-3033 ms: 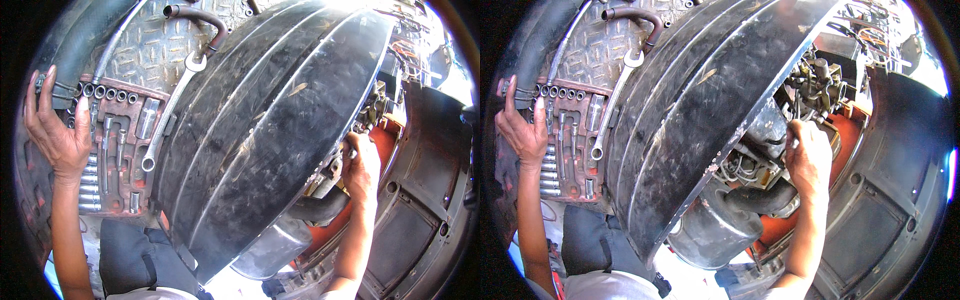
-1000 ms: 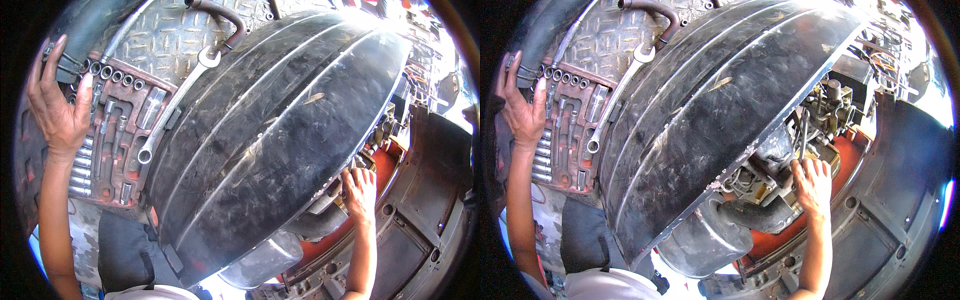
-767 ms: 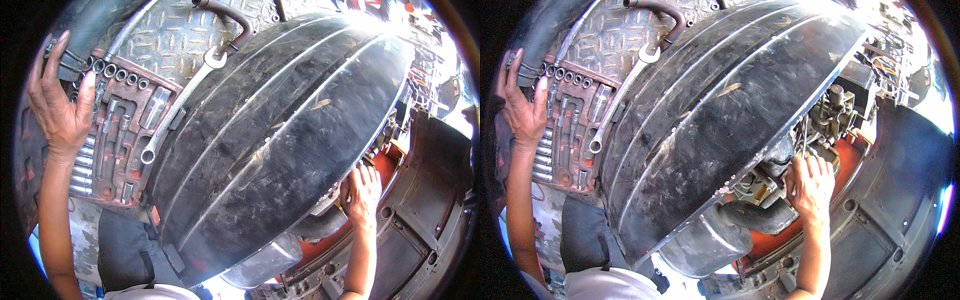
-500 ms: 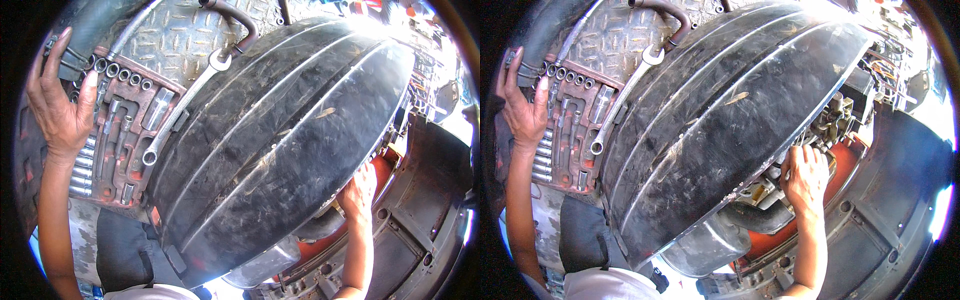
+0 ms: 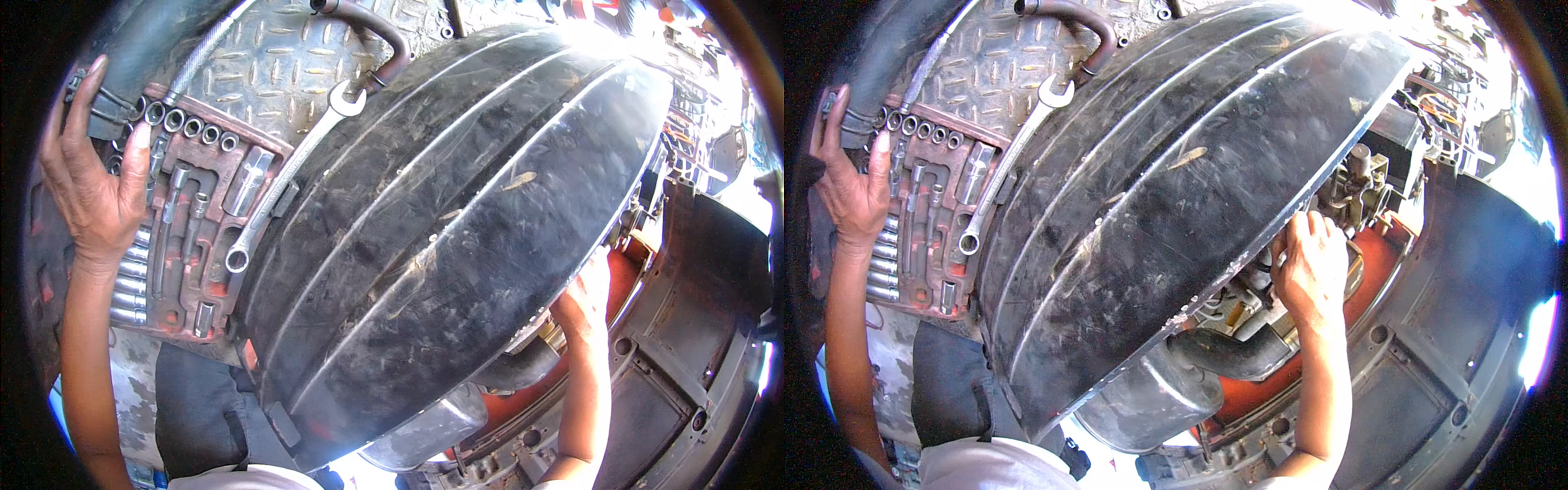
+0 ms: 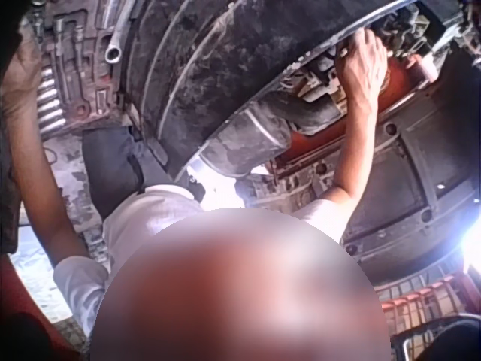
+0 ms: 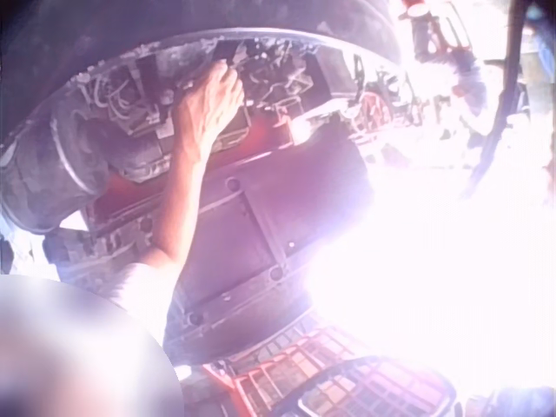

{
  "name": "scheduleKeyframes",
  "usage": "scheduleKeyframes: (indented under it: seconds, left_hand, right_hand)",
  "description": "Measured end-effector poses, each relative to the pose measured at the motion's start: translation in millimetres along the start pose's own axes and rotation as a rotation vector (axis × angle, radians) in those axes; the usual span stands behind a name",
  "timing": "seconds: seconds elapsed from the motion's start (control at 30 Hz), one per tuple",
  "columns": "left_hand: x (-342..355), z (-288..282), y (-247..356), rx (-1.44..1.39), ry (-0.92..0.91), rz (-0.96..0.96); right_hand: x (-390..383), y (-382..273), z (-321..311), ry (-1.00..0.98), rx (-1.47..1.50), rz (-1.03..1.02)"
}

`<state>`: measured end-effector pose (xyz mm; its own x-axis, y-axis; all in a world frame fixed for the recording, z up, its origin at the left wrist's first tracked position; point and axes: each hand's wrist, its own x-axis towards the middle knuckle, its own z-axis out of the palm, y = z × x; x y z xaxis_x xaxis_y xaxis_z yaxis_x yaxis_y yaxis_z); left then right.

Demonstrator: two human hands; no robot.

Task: The person removes a large black air filter housing from a red engine, then uses a wrench to loosen and remove a bolt from the carburetor. The person then removes the carburetor from the engine.

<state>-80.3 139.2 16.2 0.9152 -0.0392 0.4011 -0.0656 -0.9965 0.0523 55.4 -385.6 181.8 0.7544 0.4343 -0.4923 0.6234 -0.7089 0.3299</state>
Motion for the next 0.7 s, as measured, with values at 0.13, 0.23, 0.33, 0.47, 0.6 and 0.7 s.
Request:
scheduleKeyframes:
  seconds: [0.13,0.23,0.33,0.47,0.6,0.7]
  left_hand:
    - [1,2,-2,-0.088,0.016,-0.004]
    - [0,1,-4,-0.057,-0.021,-0.012]
    - [0,-1,-8,-0.066,-0.039,-0.015]
    - [-1,1,-8,-0.082,-0.009,-0.008]
    - [-1,4,-3,-0.099,0.014,-0.017]
    - [2,4,1,-0.129,0.054,-0.005]
  right_hand:
    - [-3,6,-2,0.055,0.003,-0.071]
    - [-5,10,-3,0.041,-0.069,-0.119]
    - [-10,16,-2,0.011,-0.121,-0.15]
    - [-35,26,5,-0.001,-0.21,-0.172]
    - [-62,32,32,-0.037,-0.365,-0.095]
    - [-71,39,47,-0.026,-0.455,-0.064]
